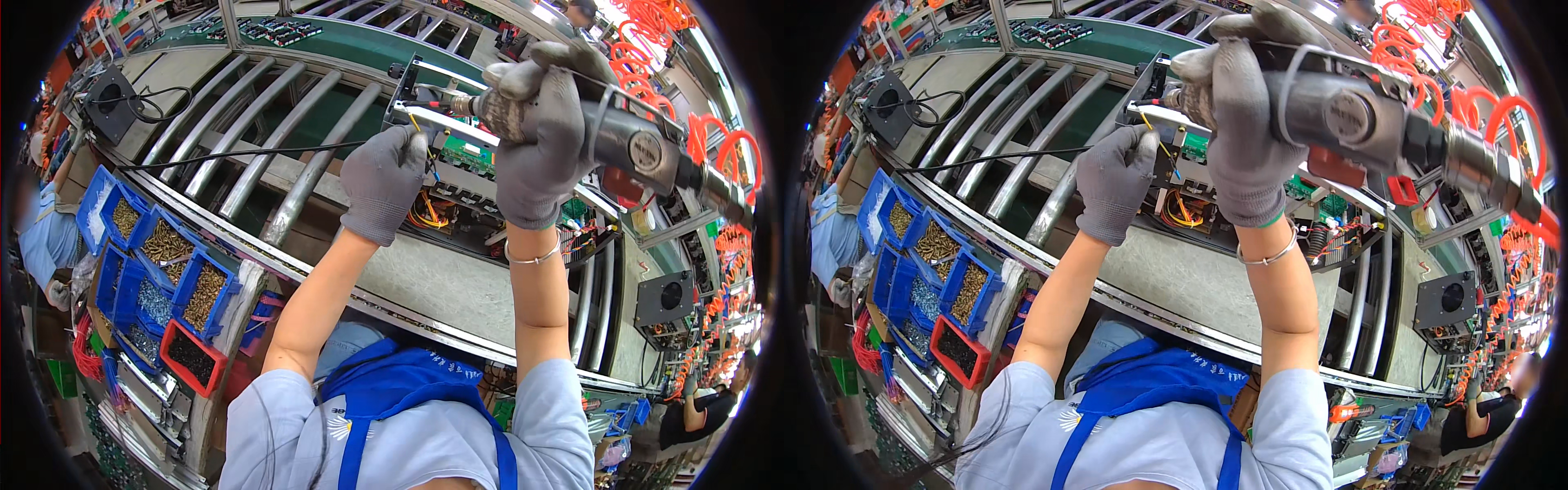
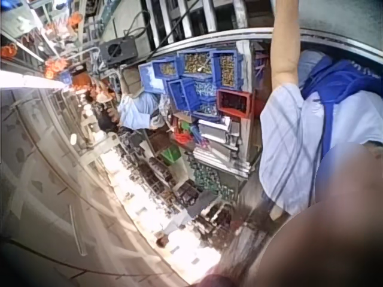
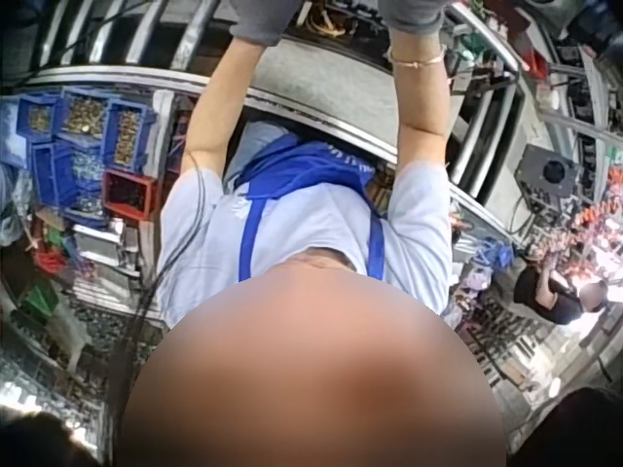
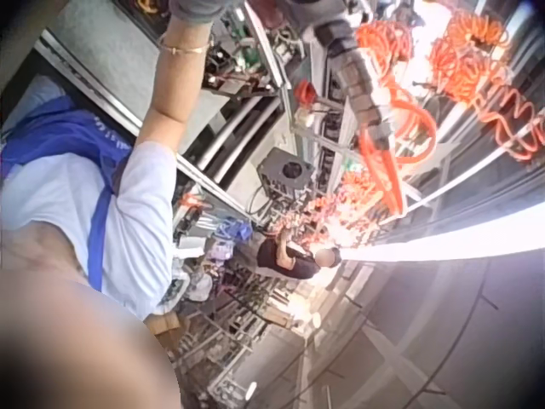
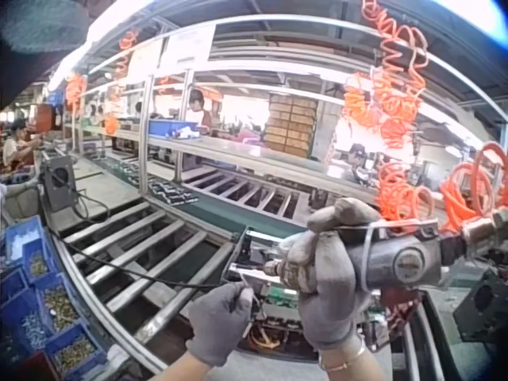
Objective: Assemble internal components and wiring of an electronic device on a production line.
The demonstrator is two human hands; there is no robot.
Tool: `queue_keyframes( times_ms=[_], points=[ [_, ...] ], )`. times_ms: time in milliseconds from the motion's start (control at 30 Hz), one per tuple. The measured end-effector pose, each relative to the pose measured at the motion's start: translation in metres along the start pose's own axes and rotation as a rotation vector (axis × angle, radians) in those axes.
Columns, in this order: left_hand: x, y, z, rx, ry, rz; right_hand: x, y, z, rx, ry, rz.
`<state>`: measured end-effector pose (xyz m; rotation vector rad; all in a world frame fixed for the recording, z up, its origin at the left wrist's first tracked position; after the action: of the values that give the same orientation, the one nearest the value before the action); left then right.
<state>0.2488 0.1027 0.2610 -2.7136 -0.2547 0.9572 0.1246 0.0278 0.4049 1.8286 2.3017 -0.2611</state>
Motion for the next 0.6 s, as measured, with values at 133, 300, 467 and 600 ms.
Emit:
queue_keyframes(
  times_ms=[133,300,467,600],
  points=[
    [0.001,-0.004,-0.001,-0.062,0.121,-0.041,-0.026,0.016,0.02,0.053,0.41,-0.304],
    [-0.004,-0.024,-0.029,-0.06,0.201,-0.051,-0.025,0.03,-0.006,0.038,0.1,-0.144],
    [0.034,-0.004,-0.06,0.184,0.095,0.239,-0.055,0.107,-0.026,0.383,1.26,-1.041],
    [0.046,0.02,-0.057,0.286,-0.008,0.41,-0.069,0.132,-0.037,0.321,1.225,-1.006]
  ],
)
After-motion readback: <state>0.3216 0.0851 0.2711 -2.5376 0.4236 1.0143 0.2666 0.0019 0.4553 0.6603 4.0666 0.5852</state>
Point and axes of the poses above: each hand's wrist, its own z-axis away from the middle knuckle, its own y-axis out of the palm, x = y × z, the point moved 9 cm from there along -z, towards the middle knuckle, and after that the axes turned 12 degrees about y, right-handed, at the moved point
